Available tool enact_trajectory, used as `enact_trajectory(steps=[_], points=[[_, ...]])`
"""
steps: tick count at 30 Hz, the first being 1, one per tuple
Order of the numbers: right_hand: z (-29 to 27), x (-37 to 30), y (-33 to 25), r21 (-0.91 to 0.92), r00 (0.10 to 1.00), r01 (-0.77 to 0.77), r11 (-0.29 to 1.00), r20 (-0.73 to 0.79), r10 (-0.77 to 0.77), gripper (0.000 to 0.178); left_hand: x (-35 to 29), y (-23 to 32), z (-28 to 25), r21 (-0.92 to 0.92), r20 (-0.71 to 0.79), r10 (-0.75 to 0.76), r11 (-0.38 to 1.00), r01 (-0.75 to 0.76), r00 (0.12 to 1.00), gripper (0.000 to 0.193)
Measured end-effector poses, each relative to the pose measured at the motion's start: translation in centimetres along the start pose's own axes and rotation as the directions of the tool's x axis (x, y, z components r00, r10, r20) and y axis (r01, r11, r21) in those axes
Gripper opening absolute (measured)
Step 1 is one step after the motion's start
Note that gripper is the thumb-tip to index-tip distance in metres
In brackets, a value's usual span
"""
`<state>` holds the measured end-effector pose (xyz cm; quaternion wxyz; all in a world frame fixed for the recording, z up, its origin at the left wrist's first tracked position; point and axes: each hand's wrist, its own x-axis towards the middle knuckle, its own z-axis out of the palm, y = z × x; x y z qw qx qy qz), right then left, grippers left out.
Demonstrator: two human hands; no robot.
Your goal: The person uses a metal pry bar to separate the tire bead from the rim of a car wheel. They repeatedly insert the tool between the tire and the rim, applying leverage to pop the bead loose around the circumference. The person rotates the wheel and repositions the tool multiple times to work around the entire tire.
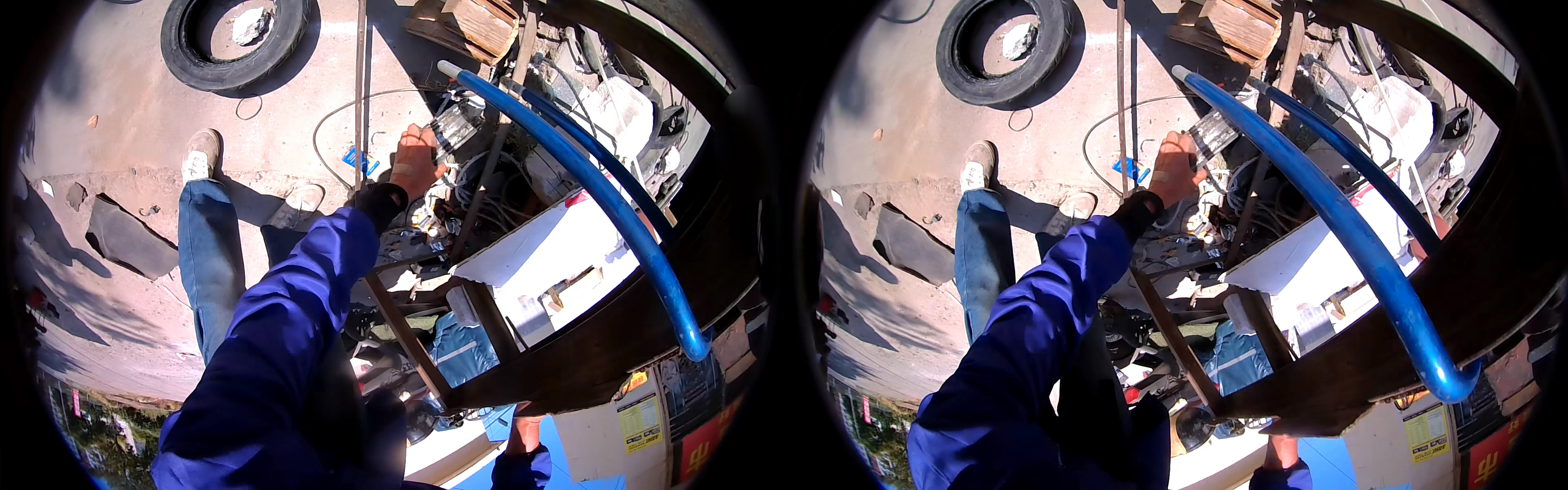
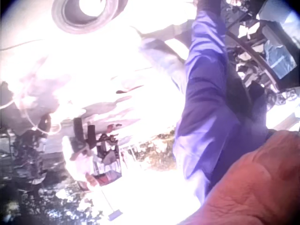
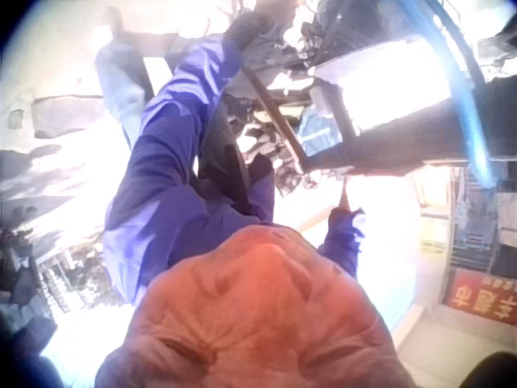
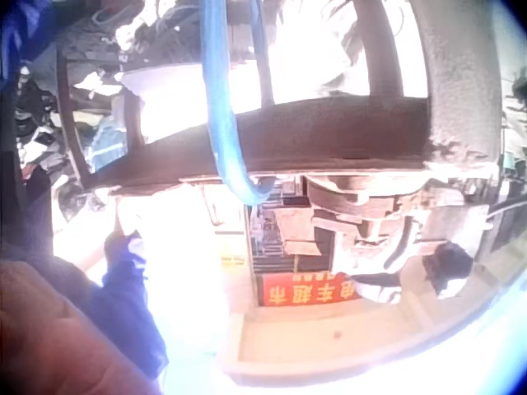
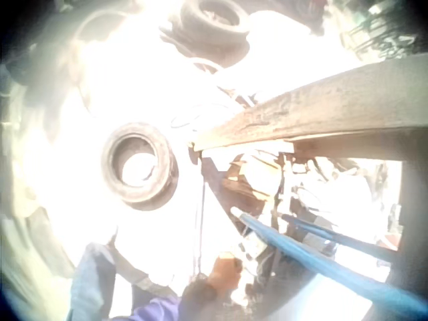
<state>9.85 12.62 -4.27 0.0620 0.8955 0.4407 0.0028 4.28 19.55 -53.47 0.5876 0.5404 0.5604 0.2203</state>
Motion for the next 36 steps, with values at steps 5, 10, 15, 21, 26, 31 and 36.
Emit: enact_trajectory(steps=[5, 10, 15, 21, 26, 31, 36], points=[[2.6, 3.4, 0.6, 0.086, 0.996, 0.064, 0.994, -0.062, -0.059, 0.058, -9.5, 7.7, -10.4, -0.082, -0.026, 0.057, 0.995, -0.059, 0.998, 0.059], [2.5, 4.2, -0.5, 0.249, 0.992, 0.082, 0.965, -0.115, -0.054, 0.058, -20.3, 18.3, -22.9, -0.127, -0.063, -0.080, 0.989, 0.072, 0.995, 0.071], [4.1, 3.7, 1.2, 0.399, 0.981, 0.128, 0.908, -0.186, -0.057, 0.060, -27.8, 27.3, -32.0, -0.030, -0.206, 0.008, 0.999, -0.014, 0.978, 0.085], [3.6, 3.9, 1.5, 0.467, 0.979, 0.164, 0.869, -0.182, -0.086, 0.068, -33.5, 35.8, -40.1, 0.084, -0.316, 0.247, 0.969, -0.232, 0.916, 0.091], [-3.5, 1.2, -2.3, 0.597, 0.985, 0.171, 0.784, -0.120, -0.123, 0.073, -36.2, 42.1, -43.7, 0.072, -0.491, 0.282, 0.956, -0.285, 0.824, 0.086], [-16.3, -8.5, -13.6, 0.844, 0.746, 0.410, 0.345, -0.093, -0.660, 0.070, -38.6, 47.7, -46.0, -0.110, -0.524, 0.114, 0.974, -0.200, 0.844, 0.090], [-22.3, -14.2, -20.2, 0.756, 0.550, 0.632, 0.170, -0.283, -0.786, 0.053, -40.4, 52.0, -47.3, -0.242, -0.509, 0.052, 0.949, -0.201, 0.859, 0.096]])
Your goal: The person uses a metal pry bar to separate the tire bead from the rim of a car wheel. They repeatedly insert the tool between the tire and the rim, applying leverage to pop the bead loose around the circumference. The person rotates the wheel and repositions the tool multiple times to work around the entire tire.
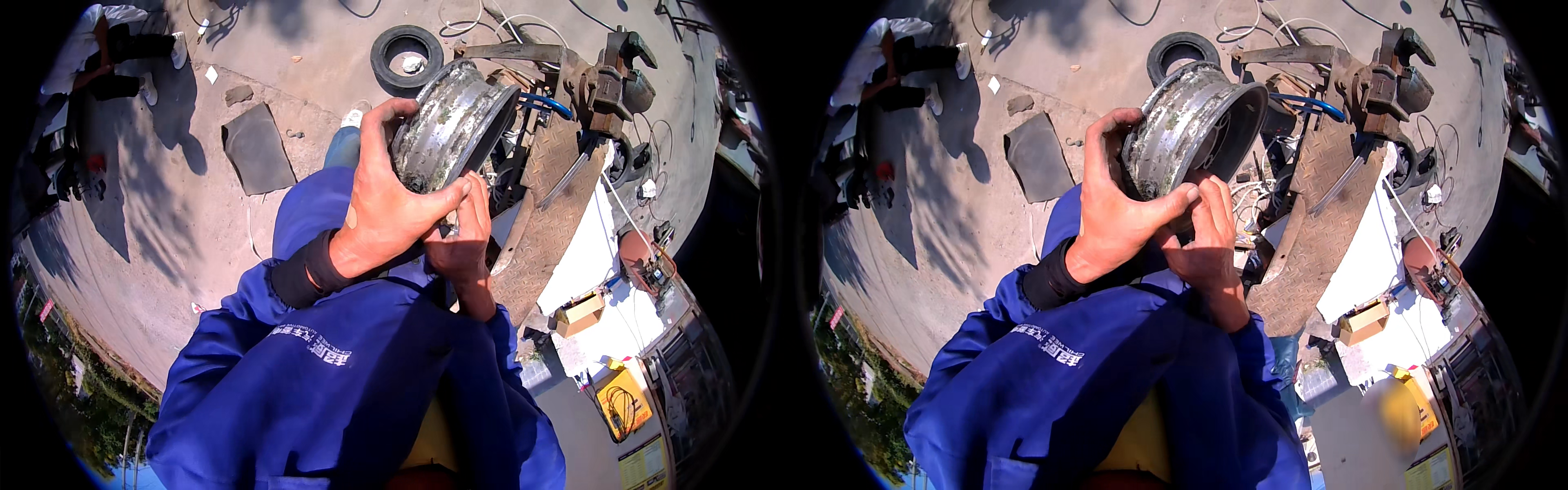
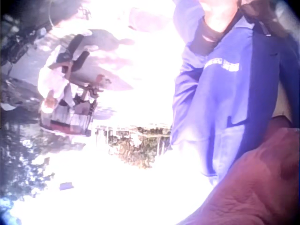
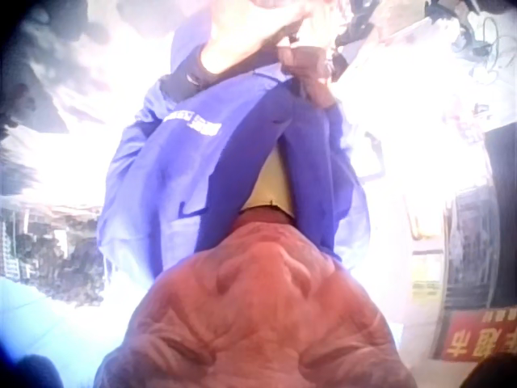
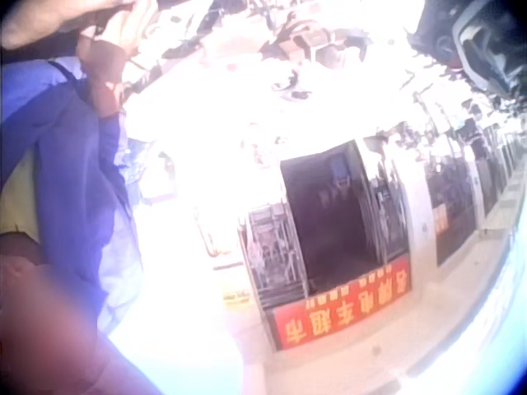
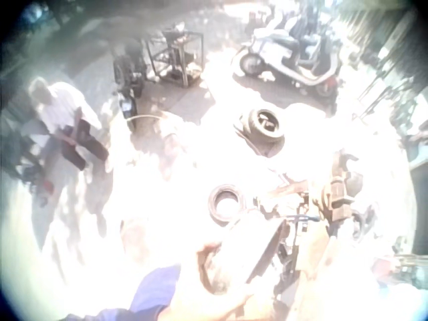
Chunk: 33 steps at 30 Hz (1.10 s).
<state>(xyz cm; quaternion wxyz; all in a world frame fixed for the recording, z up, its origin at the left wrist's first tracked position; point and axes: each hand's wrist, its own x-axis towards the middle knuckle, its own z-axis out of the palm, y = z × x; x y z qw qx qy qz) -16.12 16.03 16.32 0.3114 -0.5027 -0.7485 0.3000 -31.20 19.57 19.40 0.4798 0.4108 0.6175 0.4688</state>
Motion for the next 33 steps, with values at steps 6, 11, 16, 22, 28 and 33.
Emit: enact_trajectory(steps=[6, 11, 16, 22, 28, 33], points=[[-2.4, 2.9, -5.1, 0.068, 0.976, -0.187, 0.980, -0.103, 0.193, 0.026, 0.3, 3.8, -2.3, -0.286, 0.174, 0.168, 0.952, -0.114, 0.970, 0.078], [-2.4, 5.2, -8.0, 0.146, 0.984, -0.120, 0.982, -0.114, 0.137, 0.030, 0.8, 5.2, -5.5, -0.402, 0.084, 0.149, 0.910, -0.103, 0.985, 0.065], [-1.7, 6.1, -10.2, 0.127, 0.977, -0.179, 0.976, -0.095, 0.192, 0.031, 0.7, 5.5, -8.5, -0.499, 0.151, 0.076, 0.866, 0.009, 0.986, 0.065], [-0.6, 6.8, -12.4, 0.096, 0.973, -0.194, 0.976, -0.107, 0.203, 0.029, 0.9, 5.6, -10.6, -0.516, 0.143, 0.109, 0.856, -0.020, 0.984, 0.066], [-0.4, 7.1, -14.2, 0.159, 0.945, -0.308, 0.938, -0.058, 0.321, 0.030, 0.8, 5.6, -11.4, -0.567, 0.128, 0.125, 0.823, -0.031, 0.984, 0.067], [-0.7, 7.1, -14.8, 0.209, 0.942, -0.321, 0.924, -0.027, 0.334, 0.035, 0.6, 6.1, -12.0, -0.577, 0.174, 0.134, 0.817, -0.009, 0.976, 0.071]])
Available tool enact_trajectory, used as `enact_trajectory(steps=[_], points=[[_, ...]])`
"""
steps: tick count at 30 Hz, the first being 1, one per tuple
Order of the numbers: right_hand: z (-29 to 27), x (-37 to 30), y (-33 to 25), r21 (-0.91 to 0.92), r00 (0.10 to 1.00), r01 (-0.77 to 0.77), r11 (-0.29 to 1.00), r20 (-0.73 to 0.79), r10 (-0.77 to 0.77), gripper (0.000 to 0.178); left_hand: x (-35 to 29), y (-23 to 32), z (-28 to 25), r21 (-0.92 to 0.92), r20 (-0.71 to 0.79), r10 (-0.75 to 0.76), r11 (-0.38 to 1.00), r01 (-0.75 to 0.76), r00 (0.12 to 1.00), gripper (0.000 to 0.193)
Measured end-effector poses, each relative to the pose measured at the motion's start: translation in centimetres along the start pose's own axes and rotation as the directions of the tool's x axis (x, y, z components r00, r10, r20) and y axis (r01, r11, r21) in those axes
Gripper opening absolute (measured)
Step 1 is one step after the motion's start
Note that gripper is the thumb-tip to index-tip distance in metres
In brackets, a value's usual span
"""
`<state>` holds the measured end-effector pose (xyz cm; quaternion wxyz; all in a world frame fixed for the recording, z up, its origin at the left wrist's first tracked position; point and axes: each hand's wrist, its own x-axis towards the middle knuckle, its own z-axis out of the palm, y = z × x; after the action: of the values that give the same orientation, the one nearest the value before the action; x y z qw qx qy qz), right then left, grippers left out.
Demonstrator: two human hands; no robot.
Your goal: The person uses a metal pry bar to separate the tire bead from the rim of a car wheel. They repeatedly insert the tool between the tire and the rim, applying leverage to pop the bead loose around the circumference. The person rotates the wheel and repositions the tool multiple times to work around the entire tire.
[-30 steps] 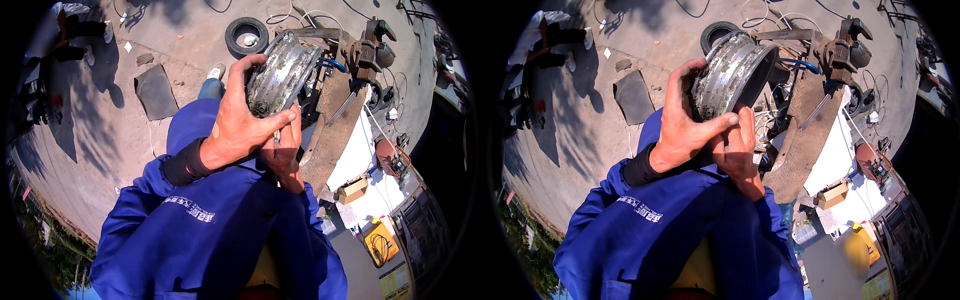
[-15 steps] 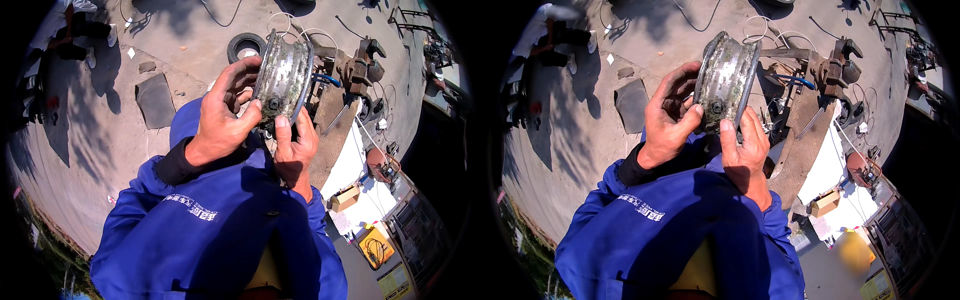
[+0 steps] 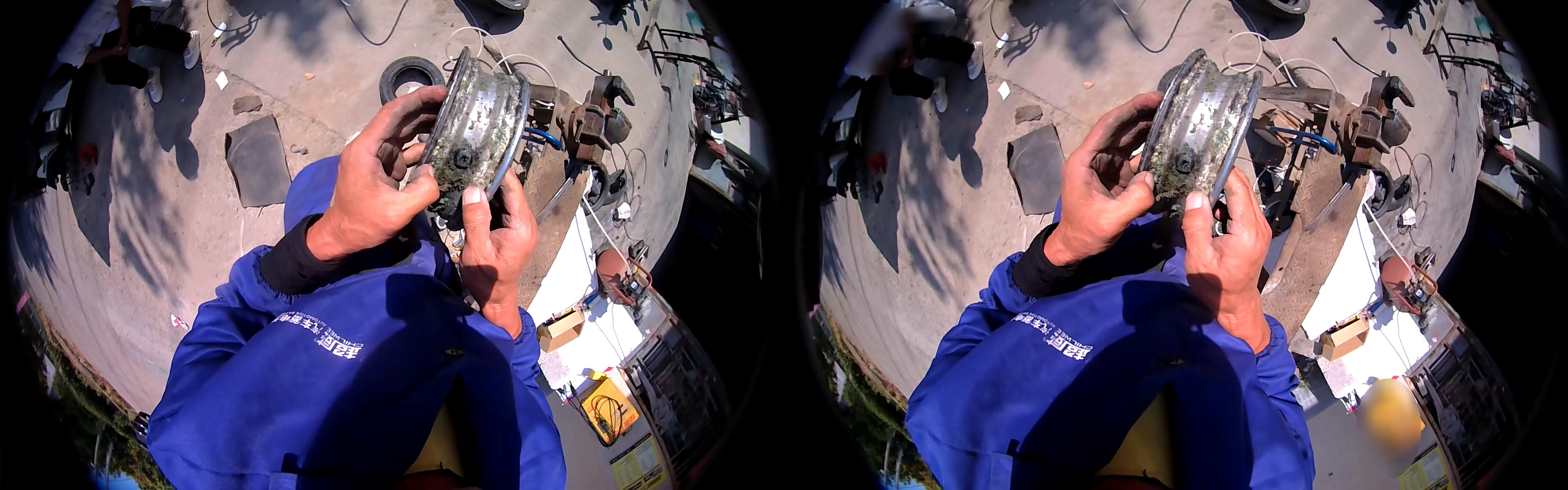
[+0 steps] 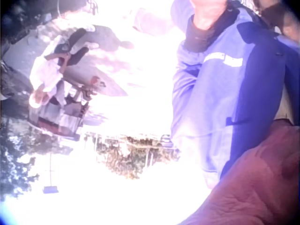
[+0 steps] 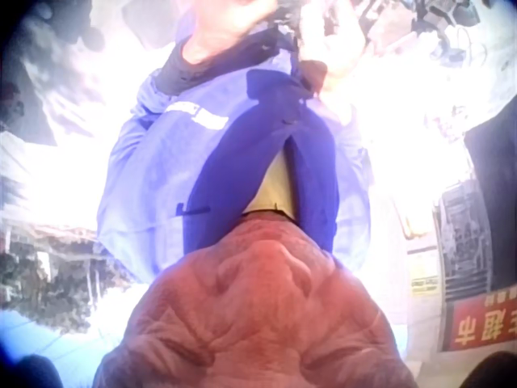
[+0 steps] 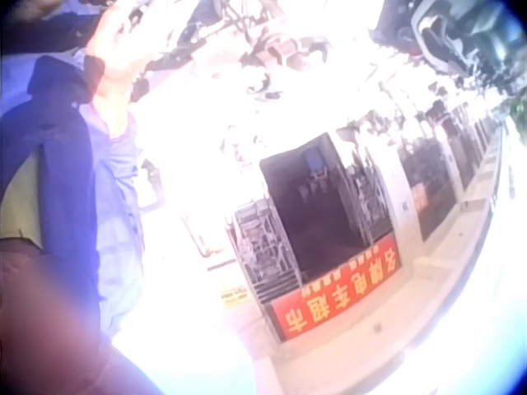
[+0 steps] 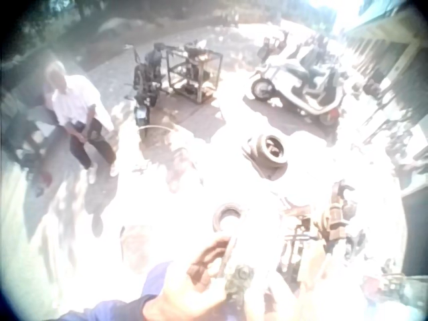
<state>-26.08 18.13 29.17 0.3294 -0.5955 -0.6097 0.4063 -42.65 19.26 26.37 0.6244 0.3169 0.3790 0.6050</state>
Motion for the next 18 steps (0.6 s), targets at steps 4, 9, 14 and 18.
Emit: enact_trajectory(steps=[4, 9, 14, 18], points=[[0.1, 0.1, -0.2, 0.000, 1.000, -0.028, 1.000, -0.008, 0.028, 0.033, 0.0, -0.5, -0.3, -0.051, 0.013, -0.001, 0.999, 0.001, 1.000, 0.071], [0.5, 0.5, 0.3, -0.012, 0.998, 0.011, 1.000, -0.055, -0.011, 0.028, 0.1, -1.0, -0.6, -0.051, -0.002, -0.008, 0.999, 0.008, 1.000, 0.070], [0.3, 0.6, 0.5, -0.006, 0.999, -0.037, 0.999, -0.014, 0.037, 0.026, 0.1, -1.5, -0.7, -0.022, -0.024, -0.013, 1.000, 0.013, 1.000, 0.067], [0.9, 0.7, 1.2, 0.015, 1.000, 0.005, 1.000, -0.030, -0.005, 0.025, 0.3, -2.0, -0.8, -0.056, -0.063, -0.037, 0.998, 0.033, 0.997, 0.062]])
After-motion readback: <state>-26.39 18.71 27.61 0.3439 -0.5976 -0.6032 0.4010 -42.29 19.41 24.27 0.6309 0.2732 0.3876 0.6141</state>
